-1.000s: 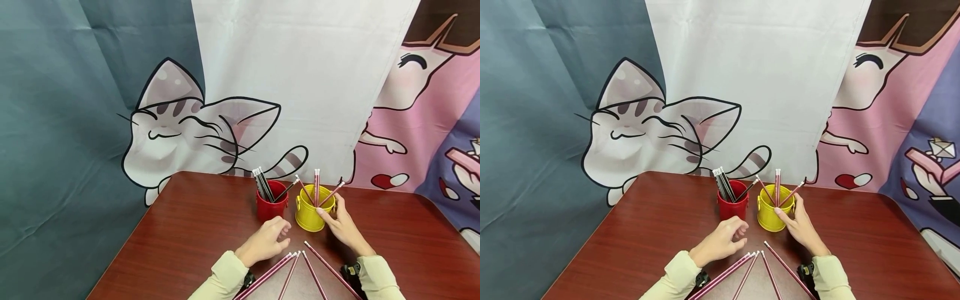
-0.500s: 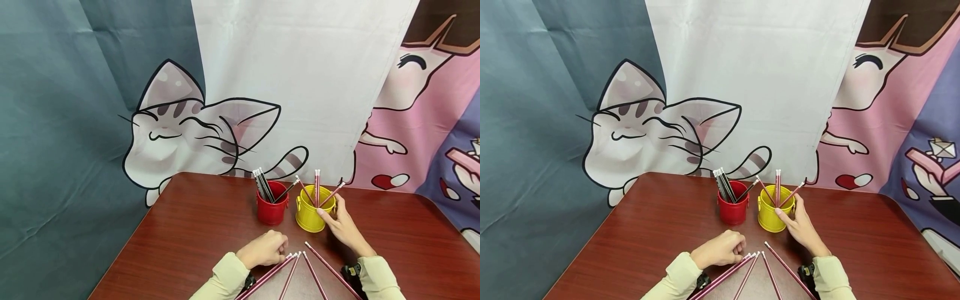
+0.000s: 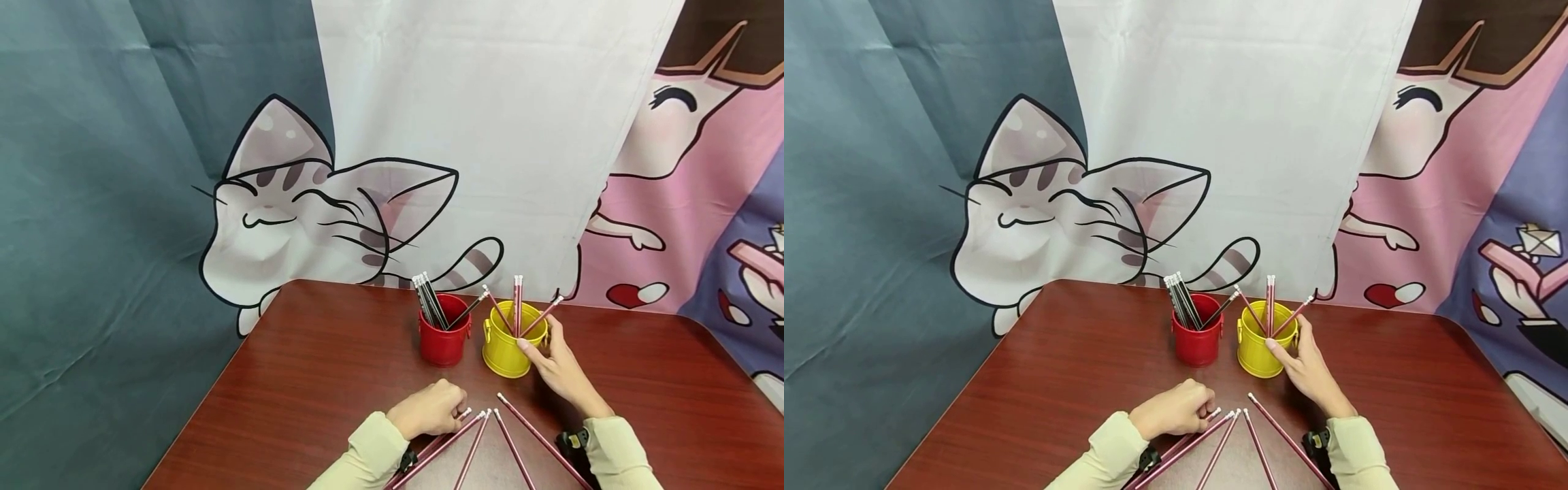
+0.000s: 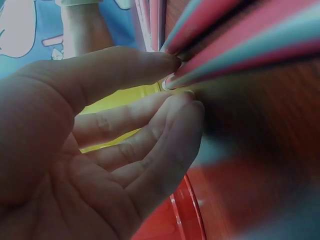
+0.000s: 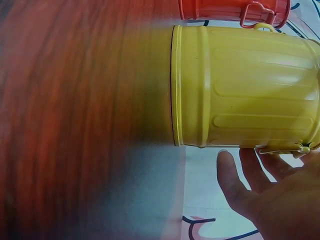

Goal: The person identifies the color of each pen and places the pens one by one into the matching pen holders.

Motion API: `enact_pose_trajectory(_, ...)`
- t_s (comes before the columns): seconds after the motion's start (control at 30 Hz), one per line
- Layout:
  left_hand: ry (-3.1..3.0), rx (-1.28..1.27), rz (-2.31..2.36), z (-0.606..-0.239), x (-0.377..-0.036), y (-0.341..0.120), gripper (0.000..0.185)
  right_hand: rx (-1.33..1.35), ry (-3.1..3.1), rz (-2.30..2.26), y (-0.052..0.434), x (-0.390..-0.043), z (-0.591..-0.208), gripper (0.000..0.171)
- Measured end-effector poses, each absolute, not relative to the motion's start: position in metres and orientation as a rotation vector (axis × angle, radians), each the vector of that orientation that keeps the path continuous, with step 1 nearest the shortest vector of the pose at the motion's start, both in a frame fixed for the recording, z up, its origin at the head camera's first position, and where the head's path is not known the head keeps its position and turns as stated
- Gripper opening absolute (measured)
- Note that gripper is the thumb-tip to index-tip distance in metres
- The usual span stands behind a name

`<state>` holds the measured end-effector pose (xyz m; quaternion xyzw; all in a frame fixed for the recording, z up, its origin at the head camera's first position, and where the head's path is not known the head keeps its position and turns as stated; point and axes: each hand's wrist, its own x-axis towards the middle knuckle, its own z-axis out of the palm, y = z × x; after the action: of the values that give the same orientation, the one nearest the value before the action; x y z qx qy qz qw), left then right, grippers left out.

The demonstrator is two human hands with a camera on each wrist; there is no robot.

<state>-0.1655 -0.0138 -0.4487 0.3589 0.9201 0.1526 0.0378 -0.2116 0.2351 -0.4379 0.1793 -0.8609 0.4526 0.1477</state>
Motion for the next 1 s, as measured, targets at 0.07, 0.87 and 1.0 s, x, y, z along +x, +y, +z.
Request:
enact_pose_trajectory(0.07,2.829,1.091,0.464,-0.449,-0.165,-0.014,0.019,0.520,-2.470,1.307,0.238,-0.216,-0.444,0.064)
enact_pose_trajectory(0.87,2.838,0.981,0.458,-0.449,-0.161,-0.011,0.032,0.539,-2.478,1.335,0.248,-0.228,-0.463,0.068)
enact_pose_trajectory(1.0,2.845,1.025,0.456,-0.449,-0.163,-0.011,0.027,0.540,-2.477,1.340,0.249,-0.229,-0.463,0.069)
